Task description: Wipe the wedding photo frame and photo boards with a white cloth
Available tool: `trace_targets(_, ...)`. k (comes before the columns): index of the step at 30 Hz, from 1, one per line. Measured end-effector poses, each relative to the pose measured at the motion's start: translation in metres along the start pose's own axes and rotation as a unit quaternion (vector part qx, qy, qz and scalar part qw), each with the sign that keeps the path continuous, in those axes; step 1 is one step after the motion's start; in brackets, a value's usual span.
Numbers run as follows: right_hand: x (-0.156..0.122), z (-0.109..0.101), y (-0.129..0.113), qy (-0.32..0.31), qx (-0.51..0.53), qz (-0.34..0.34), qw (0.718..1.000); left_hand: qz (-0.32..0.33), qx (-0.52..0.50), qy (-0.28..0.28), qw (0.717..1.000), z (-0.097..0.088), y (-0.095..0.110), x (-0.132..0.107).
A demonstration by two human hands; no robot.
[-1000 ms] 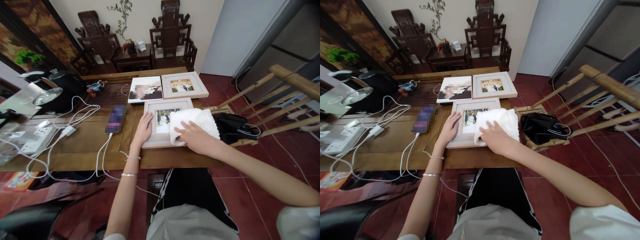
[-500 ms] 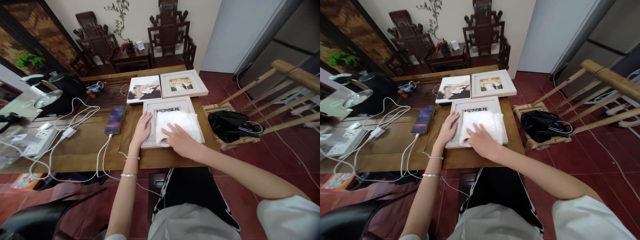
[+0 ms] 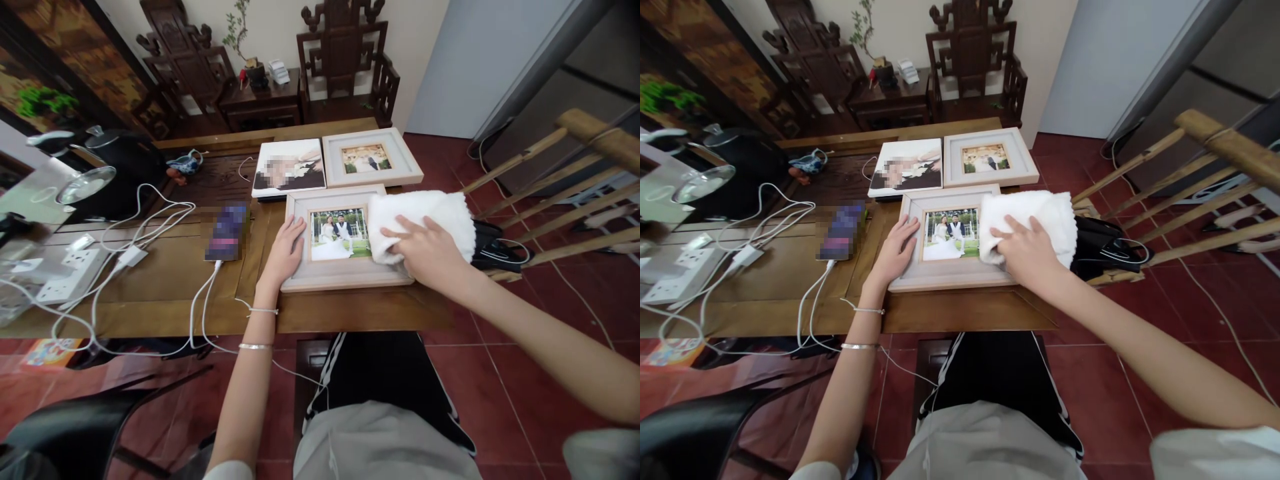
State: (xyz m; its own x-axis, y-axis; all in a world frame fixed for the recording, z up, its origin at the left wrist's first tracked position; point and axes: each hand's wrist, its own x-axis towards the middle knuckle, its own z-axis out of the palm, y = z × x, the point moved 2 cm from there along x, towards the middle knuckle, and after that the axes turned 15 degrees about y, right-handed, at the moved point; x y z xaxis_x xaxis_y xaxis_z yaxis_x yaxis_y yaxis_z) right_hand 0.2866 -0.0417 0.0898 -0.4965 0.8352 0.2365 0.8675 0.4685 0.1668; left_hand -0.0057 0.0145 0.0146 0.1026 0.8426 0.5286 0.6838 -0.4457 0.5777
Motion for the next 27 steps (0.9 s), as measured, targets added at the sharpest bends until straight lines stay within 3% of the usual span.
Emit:
trace_targets(6, 0.059, 0.031, 0.029, 0.044, 0.009, 0.030, 0.999, -0.002, -0.003, 0.001, 1.000, 0.001, -0.002, -0.001)
trace_targets(10, 0.074, 0.044, 0.035, 0.073, 0.006, 0.023, 0.997, -0.004, -0.005, 0.008, 1.000, 0.001, -0.002, -0.001)
trace_targets(14, 0.052, 0.041, 0.024, 0.065, -0.002, 0.005, 0.998, 0.000, -0.004, 0.019, 1.000, 0.001, -0.001, -0.001)
trace_targets(22, -0.039, 0.000, -0.012, 0.036, 0.048, -0.077, 0.995, 0.010, -0.002, 0.023, 1.000, 0.002, -0.001, -0.001)
trace_targets(27, -0.045, -0.012, -0.017, 0.020, 0.084, -0.079, 0.993, 0.011, 0.003, 0.018, 1.000, 0.002, -0.003, -0.001)
